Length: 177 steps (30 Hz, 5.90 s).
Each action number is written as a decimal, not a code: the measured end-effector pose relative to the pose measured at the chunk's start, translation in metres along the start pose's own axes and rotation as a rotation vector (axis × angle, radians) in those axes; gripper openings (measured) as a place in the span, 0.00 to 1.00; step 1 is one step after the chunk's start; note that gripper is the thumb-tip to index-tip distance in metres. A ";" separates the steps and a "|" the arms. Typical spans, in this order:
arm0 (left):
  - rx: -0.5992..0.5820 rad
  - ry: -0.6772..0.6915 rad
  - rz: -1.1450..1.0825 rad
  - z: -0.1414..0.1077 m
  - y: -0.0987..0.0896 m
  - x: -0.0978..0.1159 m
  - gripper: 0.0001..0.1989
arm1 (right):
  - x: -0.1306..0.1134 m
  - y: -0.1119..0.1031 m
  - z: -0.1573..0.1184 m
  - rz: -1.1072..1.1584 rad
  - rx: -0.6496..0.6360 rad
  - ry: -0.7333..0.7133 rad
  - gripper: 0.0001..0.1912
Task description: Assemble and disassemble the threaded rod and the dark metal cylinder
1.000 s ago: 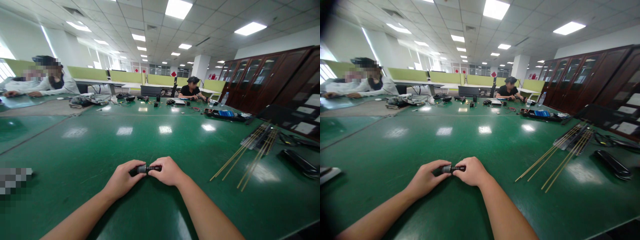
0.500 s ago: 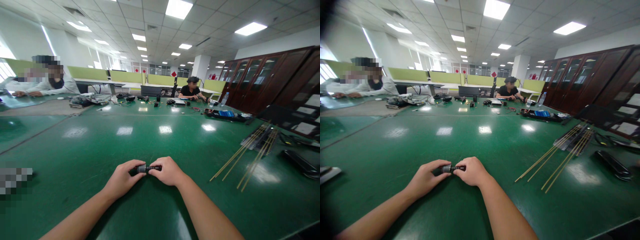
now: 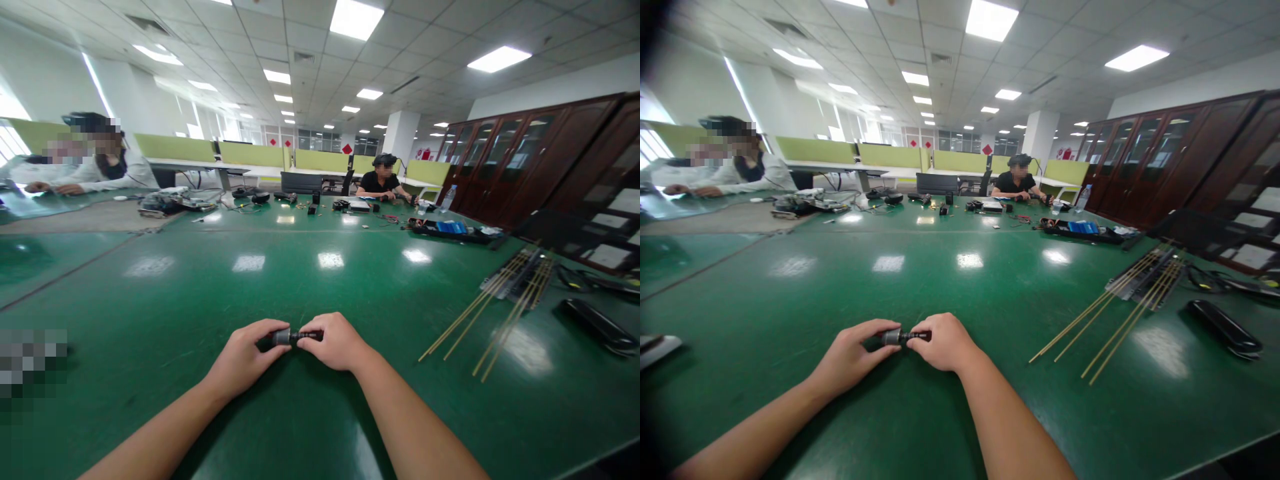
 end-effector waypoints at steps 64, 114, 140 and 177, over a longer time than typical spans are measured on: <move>0.022 0.019 0.022 0.000 -0.003 -0.003 0.15 | 0.003 -0.004 -0.001 -0.071 -0.023 0.014 0.09; 0.041 0.016 0.046 -0.001 -0.004 -0.007 0.16 | 0.006 -0.007 -0.002 -0.093 -0.014 0.040 0.10; 0.034 -0.011 0.043 0.000 -0.004 -0.010 0.17 | 0.011 -0.007 -0.002 -0.074 0.008 0.015 0.10; 0.048 -0.018 0.042 -0.001 -0.006 -0.012 0.17 | 0.012 -0.014 -0.003 -0.075 0.006 0.039 0.10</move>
Point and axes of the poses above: each hand's wrist, its own z-axis towards the middle knuckle, its own y-axis out of the palm, x = y × z, the point moved 7 cm from there along z, towards the middle knuckle, and after that the axes turned 5 degrees about y, right-handed, at the moved point
